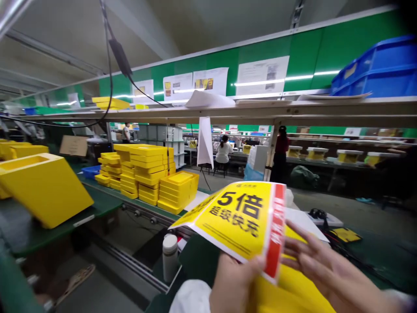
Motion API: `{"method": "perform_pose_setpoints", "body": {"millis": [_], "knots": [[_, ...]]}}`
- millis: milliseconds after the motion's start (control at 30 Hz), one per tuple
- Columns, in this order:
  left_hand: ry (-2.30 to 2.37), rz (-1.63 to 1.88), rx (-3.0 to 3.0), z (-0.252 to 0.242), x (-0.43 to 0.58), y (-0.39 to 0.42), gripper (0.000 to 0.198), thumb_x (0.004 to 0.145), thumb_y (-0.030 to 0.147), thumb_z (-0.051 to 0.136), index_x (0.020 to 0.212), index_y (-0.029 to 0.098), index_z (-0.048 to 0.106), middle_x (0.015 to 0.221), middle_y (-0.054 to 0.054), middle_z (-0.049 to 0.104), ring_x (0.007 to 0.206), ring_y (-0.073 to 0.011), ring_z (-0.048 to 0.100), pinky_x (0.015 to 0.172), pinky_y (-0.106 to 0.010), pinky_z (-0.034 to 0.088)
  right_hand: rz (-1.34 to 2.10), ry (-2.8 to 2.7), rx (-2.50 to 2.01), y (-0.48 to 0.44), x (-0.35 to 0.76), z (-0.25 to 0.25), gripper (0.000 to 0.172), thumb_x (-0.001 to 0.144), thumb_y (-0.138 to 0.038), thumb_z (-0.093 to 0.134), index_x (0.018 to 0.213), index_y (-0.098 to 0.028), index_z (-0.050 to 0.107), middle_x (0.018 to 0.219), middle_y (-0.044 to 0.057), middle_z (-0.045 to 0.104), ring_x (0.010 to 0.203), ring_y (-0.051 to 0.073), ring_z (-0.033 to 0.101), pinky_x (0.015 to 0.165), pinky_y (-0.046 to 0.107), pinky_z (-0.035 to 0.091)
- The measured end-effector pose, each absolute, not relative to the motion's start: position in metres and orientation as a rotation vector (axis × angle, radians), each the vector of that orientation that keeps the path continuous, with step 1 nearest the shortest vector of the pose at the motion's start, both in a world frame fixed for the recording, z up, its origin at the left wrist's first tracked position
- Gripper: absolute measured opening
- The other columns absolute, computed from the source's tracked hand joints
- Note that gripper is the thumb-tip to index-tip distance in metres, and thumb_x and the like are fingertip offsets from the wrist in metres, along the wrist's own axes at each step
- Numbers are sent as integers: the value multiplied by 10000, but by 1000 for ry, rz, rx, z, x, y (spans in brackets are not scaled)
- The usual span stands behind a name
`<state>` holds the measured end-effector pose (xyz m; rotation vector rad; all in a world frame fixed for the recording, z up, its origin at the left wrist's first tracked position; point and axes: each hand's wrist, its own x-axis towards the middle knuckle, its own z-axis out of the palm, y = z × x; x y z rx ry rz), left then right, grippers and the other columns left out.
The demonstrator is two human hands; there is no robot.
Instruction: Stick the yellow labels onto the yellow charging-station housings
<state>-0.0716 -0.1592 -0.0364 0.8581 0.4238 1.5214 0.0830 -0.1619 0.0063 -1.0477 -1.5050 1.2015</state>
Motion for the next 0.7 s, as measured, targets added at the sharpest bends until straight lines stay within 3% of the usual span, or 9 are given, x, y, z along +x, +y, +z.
{"method": "perform_pose_setpoints", "body": {"millis": [133, 233, 300, 367, 433, 500, 600, 700], "knots": [[321, 1511, 885, -28, -81, -190, 497, 601, 319, 759, 1049, 141, 638, 1041, -139, 671, 1033, -334, 587, 908, -445, 478, 1571, -1213, -882, -153, 64, 39, 892, 612, -407, 744, 1362, -314, 270, 1101, 122, 632, 837, 324, 649, 701, 493, 544], [475, 1748, 654, -17, -102, -198, 534, 656, 254, 717, 1165, 202, 566, 1037, -87, 677, 938, -265, 638, 759, -339, 563, 1425, -1276, -964, -144, 77, 47, 934, 583, -404, 767, 1362, -324, 258, 1056, 116, 636, 820, 338, 642, 660, 520, 542], [582, 1830, 593, -9, -110, -201, 649, 642, 174, 726, 1241, 251, 491, 1076, -65, 661, 886, -228, 655, 644, -262, 579, 894, -1379, -1049, -140, 84, 45, 808, 624, -428, 732, 1321, -275, 355, 1078, 122, 607, 918, 339, 606, 742, 525, 520], [631, 1887, 585, -3, -108, -203, 727, 621, 159, 746, 1274, 280, 448, 1112, -61, 644, 837, -210, 665, 559, -217, 570, 242, -1516, -994, -146, 81, 41, 515, 699, -422, 671, 1160, -237, 535, 1093, 112, 582, 1008, 315, 556, 845, 502, 476], [621, 1969, 566, 1, -101, -206, 751, 607, 165, 760, 1273, 309, 443, 1144, -49, 629, 797, -190, 668, 550, -200, 567, -149, -1708, -828, -163, 66, 37, 217, 782, -363, 605, 959, -240, 630, 1074, 81, 582, 1028, 266, 538, 872, 448, 462], [567, 2045, 550, 3, -93, -208, 750, 595, 154, 768, 1256, 329, 460, 1176, -30, 612, 834, -174, 660, 648, -199, 571, -242, -1893, -668, -183, 45, 35, 106, 828, -287, 568, 893, -238, 636, 1033, 60, 603, 989, 222, 554, 836, 400, 482], [508, 2104, 523, 3, -84, -213, 743, 554, 143, 791, 1213, 333, 507, 1177, -12, 613, 947, -175, 631, 761, -180, 541, -234, -1983, -545, -203, 23, 35, 93, 836, -202, 559, 898, -186, 628, 996, 63, 637, 958, 197, 573, 826, 367, 499], [522, 2120, 560, 1, -81, -216, 676, 533, 194, 808, 1151, 321, 564, 1132, -17, 637, 913, -206, 644, 702, -225, 572, -168, -1946, -521, -206, 20, 34, 101, 837, -168, 553, 887, -149, 639, 965, 67, 664, 941, 181, 595, 822, 324, 520]]}}
